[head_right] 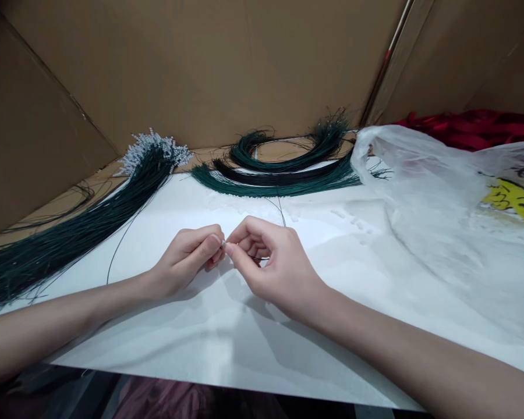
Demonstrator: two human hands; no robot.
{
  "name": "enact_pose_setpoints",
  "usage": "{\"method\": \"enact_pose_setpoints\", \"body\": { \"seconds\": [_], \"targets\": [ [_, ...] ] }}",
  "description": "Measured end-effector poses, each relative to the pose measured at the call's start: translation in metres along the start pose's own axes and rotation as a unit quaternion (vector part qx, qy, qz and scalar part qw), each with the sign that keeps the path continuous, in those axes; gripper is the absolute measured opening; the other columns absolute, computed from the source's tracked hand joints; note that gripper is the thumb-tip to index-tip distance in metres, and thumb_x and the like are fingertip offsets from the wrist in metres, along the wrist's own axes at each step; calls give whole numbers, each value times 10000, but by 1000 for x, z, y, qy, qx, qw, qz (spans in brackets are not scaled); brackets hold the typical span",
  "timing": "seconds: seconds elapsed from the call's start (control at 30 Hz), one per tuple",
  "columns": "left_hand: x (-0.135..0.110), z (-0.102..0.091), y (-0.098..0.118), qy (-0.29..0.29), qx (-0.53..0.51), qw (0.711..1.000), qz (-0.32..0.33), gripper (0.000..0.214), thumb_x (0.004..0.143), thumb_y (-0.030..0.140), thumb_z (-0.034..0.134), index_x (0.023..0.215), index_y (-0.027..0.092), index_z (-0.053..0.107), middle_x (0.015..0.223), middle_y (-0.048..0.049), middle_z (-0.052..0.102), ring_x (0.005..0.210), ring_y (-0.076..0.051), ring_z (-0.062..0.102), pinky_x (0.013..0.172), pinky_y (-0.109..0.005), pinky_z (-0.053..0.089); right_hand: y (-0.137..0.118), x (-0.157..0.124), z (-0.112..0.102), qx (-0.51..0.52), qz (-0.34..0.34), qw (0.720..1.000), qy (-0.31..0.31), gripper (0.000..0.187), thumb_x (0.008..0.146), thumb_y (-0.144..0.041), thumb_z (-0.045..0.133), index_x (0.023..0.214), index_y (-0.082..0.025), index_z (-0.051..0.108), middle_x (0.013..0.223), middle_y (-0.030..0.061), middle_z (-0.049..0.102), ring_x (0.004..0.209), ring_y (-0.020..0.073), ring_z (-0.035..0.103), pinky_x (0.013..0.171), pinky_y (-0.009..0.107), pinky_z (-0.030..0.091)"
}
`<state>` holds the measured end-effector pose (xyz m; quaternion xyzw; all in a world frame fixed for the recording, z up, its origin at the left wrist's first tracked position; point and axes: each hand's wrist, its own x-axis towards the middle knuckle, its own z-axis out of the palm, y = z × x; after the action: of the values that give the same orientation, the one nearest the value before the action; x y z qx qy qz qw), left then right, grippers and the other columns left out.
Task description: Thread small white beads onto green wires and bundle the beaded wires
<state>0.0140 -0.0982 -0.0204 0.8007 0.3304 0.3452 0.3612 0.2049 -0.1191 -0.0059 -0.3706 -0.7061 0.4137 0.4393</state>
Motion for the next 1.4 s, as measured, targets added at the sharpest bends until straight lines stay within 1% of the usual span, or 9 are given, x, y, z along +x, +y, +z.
{"method": "enact_pose_setpoints", "body": {
  "seconds": [0.2, 0.43, 0.6, 0.87, 1.0, 1.13, 1.2, 1.3, 1.4],
  "targets": [
    [0, 0, 1, -11, -4, 1000, 8, 431, 1041, 399, 376, 702, 156, 483, 618, 38, 468, 562, -66, 412, 574, -229, 329, 0, 0, 0, 18, 9, 1000, -13, 73, 857, -144, 628, 844, -166, 560, 655, -20, 609, 571, 97, 588, 522, 211, 477],
    [0, 0, 0, -21, -10, 1000, 5, 408, 1037, 391, 392, 718, 158, 492, 624, 42, 482, 559, -59, 417, 554, -213, 330, 8, 0, -2, 53, 12, 998, -38, 179, 846, -115, 620, 883, -208, 472, 653, -47, 608, 590, 105, 610, 522, 218, 485],
    [-1, -1, 0, -16, 8, 1000, 6, 409, 1035, 385, 397, 702, 160, 475, 610, 46, 471, 549, -57, 411, 547, -207, 329, 10, 2, -2, 63, 15, 997, -47, 207, 837, -102, 628, 876, -219, 461, 662, -57, 583, 602, 101, 596, 520, 217, 471],
    [0, -1, 3, -11, 35, 999, 18, 391, 1029, 347, 416, 687, 162, 460, 591, 52, 465, 532, -53, 398, 524, -199, 312, 11, 1, -3, 64, 15, 996, -57, 191, 860, -135, 624, 889, -221, 456, 687, -50, 578, 619, 104, 591, 531, 220, 462],
    [0, -2, 2, -2, 57, 998, 30, 388, 1023, 322, 428, 671, 162, 454, 575, 53, 447, 519, -56, 378, 517, -205, 301, 11, 2, -7, 41, 18, 997, -70, 144, 914, -233, 599, 933, -224, 456, 713, -34, 593, 626, 117, 574, 519, 230, 432],
    [3, -7, 1, 12, 69, 997, 35, 377, 1019, 308, 437, 673, 161, 474, 573, 53, 450, 521, -59, 380, 530, -209, 309, 13, 7, -14, -22, -3, 997, -71, 126, 976, -336, 516, 996, -218, 478, 737, -10, 615, 652, 138, 562, 535, 252, 395],
    [6, -10, 3, 20, 72, 997, 35, 376, 1018, 312, 439, 676, 161, 481, 576, 51, 452, 527, -64, 381, 532, -213, 308, 15, 9, -18, -61, -18, 996, -66, 126, 987, -329, 487, 968, -206, 508, 716, -9, 597, 651, 138, 547, 558, 260, 386],
    [11, -17, 3, 29, 70, 996, 38, 394, 1016, 331, 442, 662, 160, 475, 580, 47, 448, 537, -72, 377, 547, -222, 309, 17, 11, -20, -105, -25, 992, -61, 172, 984, -290, 479, 857, -191, 540, 675, -20, 544, 616, 122, 485, 570, 260, 358],
    [22, -28, -3, 27, 44, 998, 44, 435, 1023, 400, 405, 677, 157, 504, 607, 30, 482, 583, -90, 425, 607, -234, 346, 15, 14, -19, -99, -14, 995, -28, 204, 974, -283, 505, 801, -185, 549, 670, -28, 501, 615, 113, 443, 571, 252, 338]
  ]
}}
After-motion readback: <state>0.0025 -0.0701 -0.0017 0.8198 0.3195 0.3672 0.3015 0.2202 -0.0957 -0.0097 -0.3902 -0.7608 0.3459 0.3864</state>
